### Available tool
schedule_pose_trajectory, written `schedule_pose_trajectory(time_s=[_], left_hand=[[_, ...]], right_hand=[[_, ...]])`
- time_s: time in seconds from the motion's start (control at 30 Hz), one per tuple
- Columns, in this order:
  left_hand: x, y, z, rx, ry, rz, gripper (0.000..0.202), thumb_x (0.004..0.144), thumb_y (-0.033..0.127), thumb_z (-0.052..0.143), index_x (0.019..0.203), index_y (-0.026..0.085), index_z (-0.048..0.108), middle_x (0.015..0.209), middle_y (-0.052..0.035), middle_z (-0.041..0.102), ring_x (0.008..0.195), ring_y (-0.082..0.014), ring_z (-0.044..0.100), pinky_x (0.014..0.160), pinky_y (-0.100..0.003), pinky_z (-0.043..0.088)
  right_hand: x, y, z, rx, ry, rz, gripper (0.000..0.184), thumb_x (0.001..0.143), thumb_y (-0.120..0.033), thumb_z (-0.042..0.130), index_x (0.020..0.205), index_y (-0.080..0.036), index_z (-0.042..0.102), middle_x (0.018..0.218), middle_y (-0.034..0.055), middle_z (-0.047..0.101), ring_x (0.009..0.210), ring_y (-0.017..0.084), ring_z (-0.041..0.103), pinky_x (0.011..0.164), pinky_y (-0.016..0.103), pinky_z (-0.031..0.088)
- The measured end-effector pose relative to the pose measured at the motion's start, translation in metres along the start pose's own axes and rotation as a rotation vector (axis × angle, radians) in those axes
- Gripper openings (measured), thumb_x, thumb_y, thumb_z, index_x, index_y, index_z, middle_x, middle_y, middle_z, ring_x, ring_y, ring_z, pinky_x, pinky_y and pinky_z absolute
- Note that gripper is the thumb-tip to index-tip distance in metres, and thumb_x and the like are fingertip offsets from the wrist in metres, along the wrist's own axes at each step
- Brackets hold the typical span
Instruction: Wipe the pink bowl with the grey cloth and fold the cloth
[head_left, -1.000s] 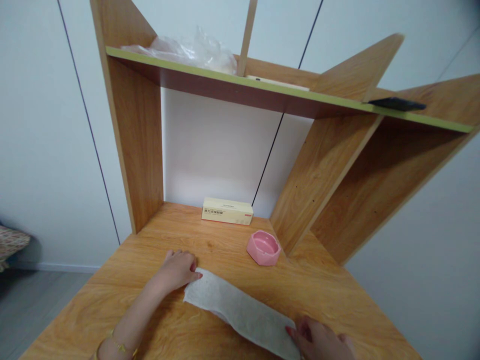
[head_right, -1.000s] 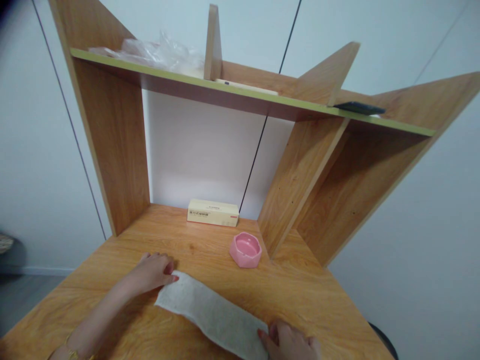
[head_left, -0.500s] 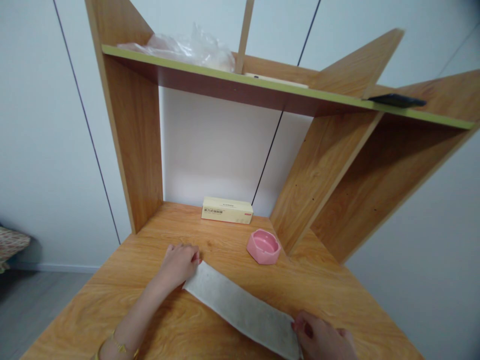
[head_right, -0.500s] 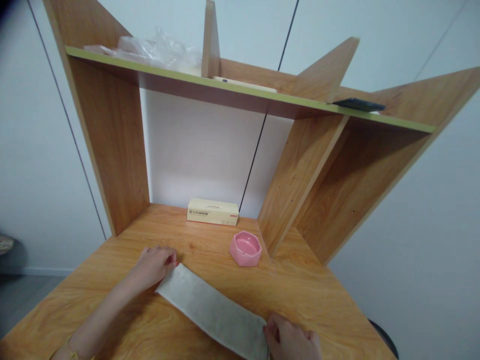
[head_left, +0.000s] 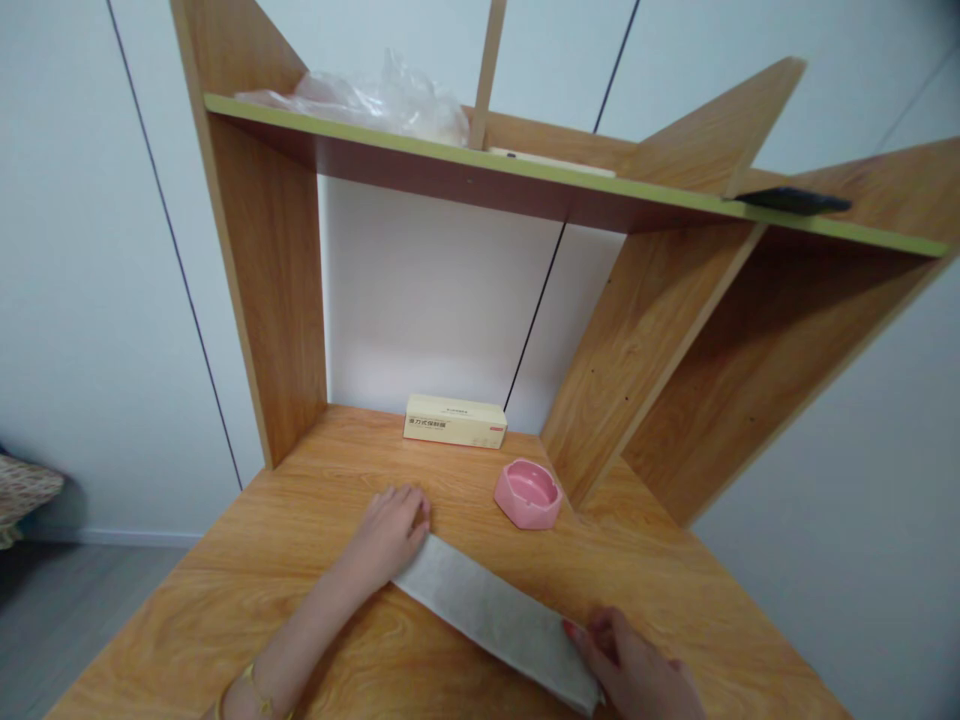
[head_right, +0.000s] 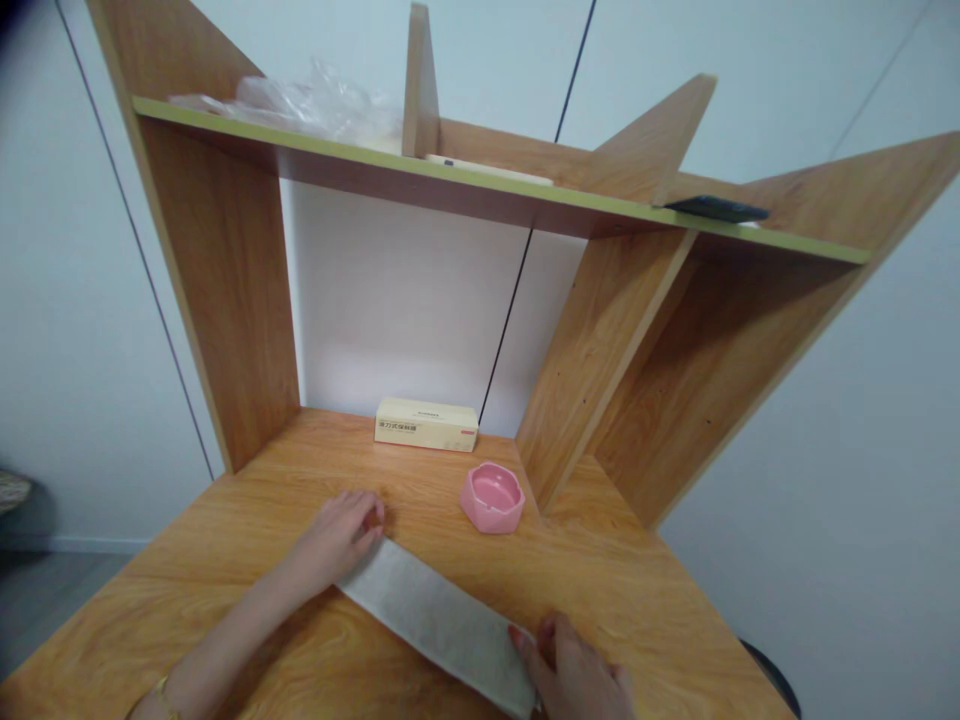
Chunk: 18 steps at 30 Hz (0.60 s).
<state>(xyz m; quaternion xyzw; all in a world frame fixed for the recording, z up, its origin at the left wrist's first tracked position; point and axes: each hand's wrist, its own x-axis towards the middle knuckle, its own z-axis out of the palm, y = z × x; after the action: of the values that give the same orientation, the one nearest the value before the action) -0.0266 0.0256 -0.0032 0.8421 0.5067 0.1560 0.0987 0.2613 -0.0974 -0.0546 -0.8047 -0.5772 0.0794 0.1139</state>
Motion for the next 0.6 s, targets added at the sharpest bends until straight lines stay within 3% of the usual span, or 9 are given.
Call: schedule_pose_trajectory(time_s=[0.1, 0.17, 0.43, 0.6], left_hand=[[-0.003, 0.013, 0.008, -0.167, -0.039, 0.191, 0.01, 0.081, 0.021, 0.048, 0.084, 0.021, 0.057, 0.09, -0.0009, 0.06, 0.089, -0.0177, 0.051, 0.078, -0.028, 0.033], [-0.005, 0.021, 0.015, -0.202, -0.081, 0.244, 0.008, 0.08, 0.023, 0.051, 0.084, 0.023, 0.059, 0.087, 0.0004, 0.06, 0.089, -0.0178, 0.05, 0.078, -0.029, 0.033], [-0.013, 0.039, 0.034, -0.171, -0.126, 0.304, 0.027, 0.073, 0.039, 0.063, 0.095, 0.025, 0.058, 0.095, -0.0011, 0.058, 0.096, -0.0215, 0.046, 0.081, -0.032, 0.031], [-0.016, 0.047, 0.039, -0.17, -0.13, 0.281, 0.03, 0.072, 0.042, 0.063, 0.096, 0.024, 0.057, 0.095, -0.0019, 0.058, 0.095, -0.0224, 0.046, 0.08, -0.034, 0.031]], right_hand=[[0.002, 0.0, 0.005, 0.094, -0.005, 0.011, 0.029, 0.076, -0.049, 0.041, 0.064, -0.024, 0.053, 0.064, -0.0004, 0.064, 0.067, 0.019, 0.061, 0.061, 0.028, 0.037], [0.005, 0.001, 0.009, 0.164, 0.0, 0.02, 0.026, 0.075, -0.045, 0.042, 0.062, -0.024, 0.05, 0.059, -0.001, 0.06, 0.061, 0.018, 0.059, 0.058, 0.026, 0.037], [0.016, -0.009, 0.001, 0.612, 0.08, -0.028, 0.026, 0.069, -0.046, 0.045, 0.062, -0.025, 0.033, 0.047, -0.0075, 0.039, 0.043, 0.011, 0.042, 0.043, 0.022, 0.03], [0.023, -0.042, -0.027, 0.779, 0.066, -0.032, 0.033, 0.069, -0.05, 0.047, 0.086, -0.024, 0.037, 0.042, -0.0128, 0.031, 0.035, 0.011, 0.035, 0.039, 0.021, 0.023]])
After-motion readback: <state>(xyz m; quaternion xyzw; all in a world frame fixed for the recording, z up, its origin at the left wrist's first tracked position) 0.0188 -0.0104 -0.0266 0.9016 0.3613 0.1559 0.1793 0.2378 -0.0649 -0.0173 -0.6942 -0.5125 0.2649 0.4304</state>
